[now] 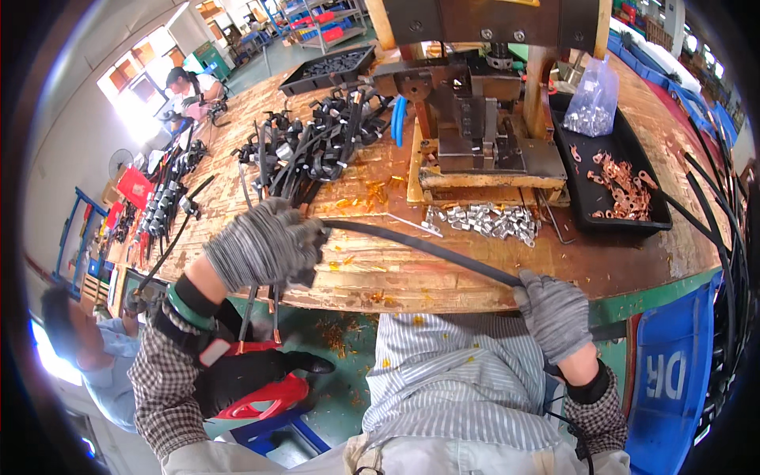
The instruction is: Crimping metal terminals onto the ends of thick black wires using a specialized crimping machine.
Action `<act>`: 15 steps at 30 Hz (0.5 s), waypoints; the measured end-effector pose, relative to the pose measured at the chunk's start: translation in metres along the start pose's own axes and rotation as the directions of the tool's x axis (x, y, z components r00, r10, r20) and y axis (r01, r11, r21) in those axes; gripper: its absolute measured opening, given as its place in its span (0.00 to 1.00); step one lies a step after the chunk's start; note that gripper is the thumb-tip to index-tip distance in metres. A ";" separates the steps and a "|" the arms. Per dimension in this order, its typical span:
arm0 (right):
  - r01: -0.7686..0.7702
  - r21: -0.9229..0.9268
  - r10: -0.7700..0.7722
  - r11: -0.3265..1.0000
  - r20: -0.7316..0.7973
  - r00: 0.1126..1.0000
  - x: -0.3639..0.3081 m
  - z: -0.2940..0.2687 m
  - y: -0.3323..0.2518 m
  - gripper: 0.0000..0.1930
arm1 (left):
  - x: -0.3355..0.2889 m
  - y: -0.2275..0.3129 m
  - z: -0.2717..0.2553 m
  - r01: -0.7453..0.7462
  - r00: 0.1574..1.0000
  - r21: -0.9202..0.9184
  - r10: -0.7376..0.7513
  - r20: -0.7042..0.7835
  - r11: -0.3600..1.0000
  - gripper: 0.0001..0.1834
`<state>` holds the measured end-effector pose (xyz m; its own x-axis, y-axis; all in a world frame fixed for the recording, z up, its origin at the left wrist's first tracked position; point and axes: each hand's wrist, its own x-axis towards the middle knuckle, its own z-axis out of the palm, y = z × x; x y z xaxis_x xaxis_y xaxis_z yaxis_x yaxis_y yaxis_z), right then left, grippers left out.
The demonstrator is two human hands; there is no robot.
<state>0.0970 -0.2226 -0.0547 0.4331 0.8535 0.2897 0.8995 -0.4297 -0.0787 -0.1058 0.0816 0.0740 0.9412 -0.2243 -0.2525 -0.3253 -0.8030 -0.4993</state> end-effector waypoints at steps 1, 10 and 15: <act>0.001 -0.025 -0.002 1.000 -0.030 1.000 0.003 0.004 -0.001 0.13 | -0.002 -0.007 0.008 0.007 1.000 -0.020 -0.007 0.019 1.000 0.12; 0.017 0.229 -0.040 0.973 0.095 0.995 0.029 0.013 -0.031 0.06 | 0.096 0.062 -0.005 0.038 0.921 -0.497 -0.223 -0.318 0.867 0.26; 0.168 0.520 -0.095 0.837 -0.165 0.982 0.029 0.028 -0.022 0.09 | 0.163 0.101 0.025 -0.145 0.891 -0.873 -0.322 -0.320 0.466 0.28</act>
<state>0.0914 -0.1804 -0.0717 0.3307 0.8299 0.4493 0.8557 -0.0629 -0.5136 0.0121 -0.0219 -0.0383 0.9724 -0.1180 0.2012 -0.2090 -0.8237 0.5271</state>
